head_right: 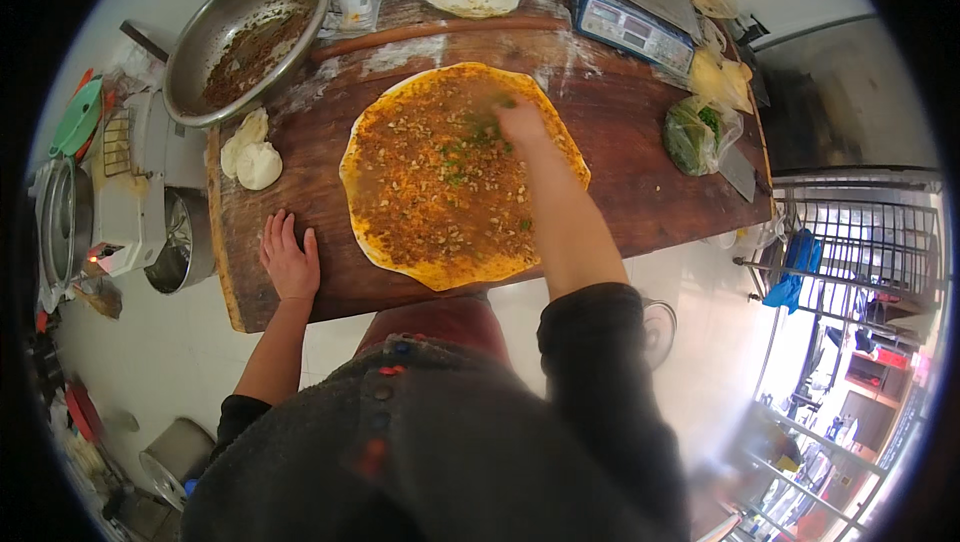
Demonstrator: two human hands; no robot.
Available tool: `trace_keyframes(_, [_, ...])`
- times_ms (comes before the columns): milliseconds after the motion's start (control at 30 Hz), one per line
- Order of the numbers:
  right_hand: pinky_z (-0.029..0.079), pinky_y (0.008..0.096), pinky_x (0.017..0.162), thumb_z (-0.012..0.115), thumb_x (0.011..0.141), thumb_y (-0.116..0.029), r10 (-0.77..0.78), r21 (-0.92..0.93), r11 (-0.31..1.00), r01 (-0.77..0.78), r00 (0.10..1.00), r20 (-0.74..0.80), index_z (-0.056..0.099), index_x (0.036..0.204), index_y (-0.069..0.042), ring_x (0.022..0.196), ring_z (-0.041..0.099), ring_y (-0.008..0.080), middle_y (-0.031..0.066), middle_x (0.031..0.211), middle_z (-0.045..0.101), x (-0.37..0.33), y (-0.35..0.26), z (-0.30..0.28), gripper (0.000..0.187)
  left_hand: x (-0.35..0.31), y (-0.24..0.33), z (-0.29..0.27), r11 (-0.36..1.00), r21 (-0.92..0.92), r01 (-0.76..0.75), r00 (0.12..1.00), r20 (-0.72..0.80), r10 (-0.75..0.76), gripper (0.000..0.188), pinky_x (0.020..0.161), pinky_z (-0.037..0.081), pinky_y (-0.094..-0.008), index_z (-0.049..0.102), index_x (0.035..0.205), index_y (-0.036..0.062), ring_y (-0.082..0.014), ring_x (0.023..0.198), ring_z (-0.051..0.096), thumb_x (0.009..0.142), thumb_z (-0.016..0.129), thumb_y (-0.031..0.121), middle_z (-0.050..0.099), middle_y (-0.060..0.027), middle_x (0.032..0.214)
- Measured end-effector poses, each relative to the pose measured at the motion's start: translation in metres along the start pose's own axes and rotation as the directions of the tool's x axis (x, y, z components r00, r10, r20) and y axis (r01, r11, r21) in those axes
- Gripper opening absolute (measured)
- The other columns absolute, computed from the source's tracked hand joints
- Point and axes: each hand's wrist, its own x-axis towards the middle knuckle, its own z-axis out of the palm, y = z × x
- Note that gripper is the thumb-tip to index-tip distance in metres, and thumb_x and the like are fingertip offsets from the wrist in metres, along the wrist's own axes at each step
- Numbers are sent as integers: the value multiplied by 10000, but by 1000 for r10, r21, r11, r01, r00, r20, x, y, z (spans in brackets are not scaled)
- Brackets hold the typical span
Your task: The person spreads a reddish spice mixture over a large flattened dough, then adds a brown crumbly mixture, seeds, and chopped green herbs. The person folds the dough edges inward to enclose the fillings.
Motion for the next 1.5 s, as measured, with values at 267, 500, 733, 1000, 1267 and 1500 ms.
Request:
trace_keyframes(267, [392,366,416,561,980,-228,160,-191,965,-182,979,-127,408,1411,-72,556,540,171,91,747,554,-4,35,-74,483,-2,-4,5,1000,5,-20,999,-33,20,425,1087,297,-478,541,1259,64,-286,1337,406,917,589,312,507,-86,1369])
trace_keyframes(500, [419,354,396,648,905,-229,128,-226,968,-105,988,89,529,1248,-69,490,513,144,64,726,590,-22,82,-91,397,-1,-1,0,1000,4,-9,1000,-12,9,419,1094,287,-477,549,1251,73,-283,1340,400,915,590,321,506,-84,1371])
trace_keyframes(733, [482,351,524,529,974,-197,77,-334,935,-120,987,-141,560,1193,-54,678,594,176,98,846,620,-19,82,-101,264,-2,-1,-2,1000,9,0,1000,-4,0,434,1097,287,-479,550,1258,74,-293,1333,410,911,592,332,511,-88,1372])
trace_keyframes(1000, [405,429,1044,587,901,-332,-65,-693,694,196,975,211,504,1382,-131,1235,505,355,190,1373,515,-43,118,-65,528,3,-3,-11,991,-103,-81,993,77,89,452,1048,368,-477,567,1265,10,-369,1239,485,935,564,318,534,-187,1340])
trace_keyframes(1267, [508,456,752,487,994,-341,-161,-594,798,103,986,-46,488,1278,67,850,602,320,228,1051,601,-8,95,-59,497,-4,-47,47,972,230,-52,982,190,8,565,1119,255,-519,427,1417,147,-254,1395,317,1018,308,529,357,-16,1501])
trace_keyframes(1500, [467,440,937,654,841,-423,-231,-667,671,324,946,227,529,1314,-26,1110,577,383,234,1217,604,-52,108,-33,630,4,-18,6,978,166,-129,989,89,116,479,1054,364,-485,571,1269,32,-350,1243,488,973,496,401,520,-176,1350])
